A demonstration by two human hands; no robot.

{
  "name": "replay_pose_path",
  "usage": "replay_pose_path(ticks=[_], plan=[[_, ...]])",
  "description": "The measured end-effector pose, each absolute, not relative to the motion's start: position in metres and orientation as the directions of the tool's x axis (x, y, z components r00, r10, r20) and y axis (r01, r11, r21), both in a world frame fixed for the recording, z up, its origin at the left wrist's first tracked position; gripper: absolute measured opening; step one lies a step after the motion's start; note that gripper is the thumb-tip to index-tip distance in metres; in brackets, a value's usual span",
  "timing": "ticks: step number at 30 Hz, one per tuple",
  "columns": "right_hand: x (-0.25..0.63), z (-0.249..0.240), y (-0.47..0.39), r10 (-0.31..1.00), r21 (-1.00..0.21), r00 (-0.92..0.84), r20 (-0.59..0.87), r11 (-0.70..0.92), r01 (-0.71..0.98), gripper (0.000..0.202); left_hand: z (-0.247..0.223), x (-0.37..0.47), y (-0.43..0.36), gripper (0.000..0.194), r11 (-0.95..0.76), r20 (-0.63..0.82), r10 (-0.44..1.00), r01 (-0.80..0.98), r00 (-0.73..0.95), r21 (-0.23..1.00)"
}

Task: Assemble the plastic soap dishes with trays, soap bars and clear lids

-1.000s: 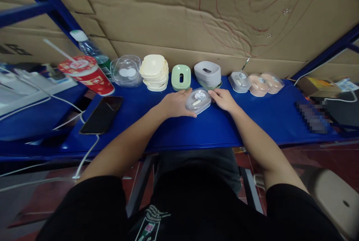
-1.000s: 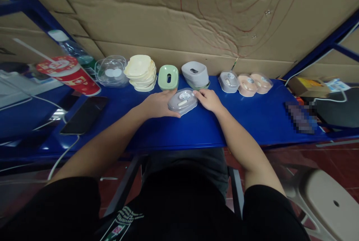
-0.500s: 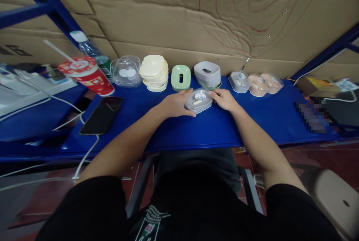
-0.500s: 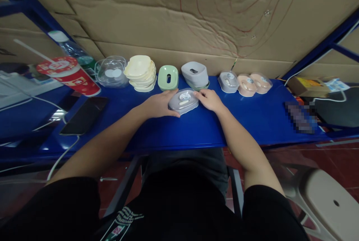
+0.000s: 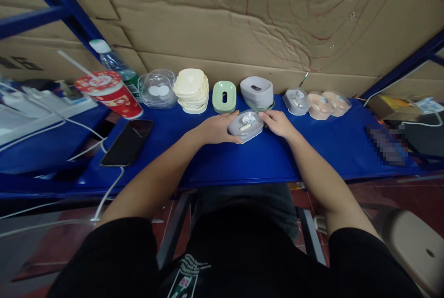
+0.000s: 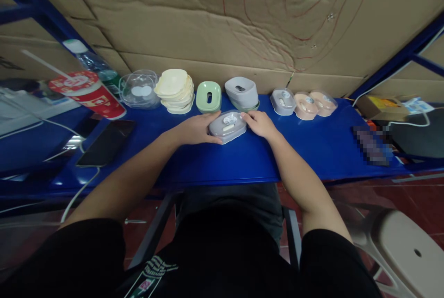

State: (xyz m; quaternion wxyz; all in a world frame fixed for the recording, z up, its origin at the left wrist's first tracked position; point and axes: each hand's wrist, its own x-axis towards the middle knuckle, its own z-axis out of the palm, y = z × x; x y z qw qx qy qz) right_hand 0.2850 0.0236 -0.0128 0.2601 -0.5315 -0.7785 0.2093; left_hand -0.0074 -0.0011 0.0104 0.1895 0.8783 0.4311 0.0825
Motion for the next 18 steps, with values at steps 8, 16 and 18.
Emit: replay_pose_path(ticks=[8,16,18], plan=[[0.286,-0.009,0.022,0.952,-0.593,-0.244,0.187,0.307,0.744,0.059,0.006,-0.016,0.008,0.112,-0.615,0.040,0.727,0.624,0.685,0.481],[0.306,-0.007,0.030,0.965,-0.559,-0.092,0.245,0.218,0.800,0.043,-0.003,-0.001,-0.001,0.066,-0.711,0.164,0.656,0.529,0.737,0.463],[0.311,-0.004,0.030,0.966,-0.536,-0.042,0.255,0.178,0.825,0.039,-0.005,0.005,-0.005,0.058,-0.743,0.186,0.631,0.518,0.753,0.424]])
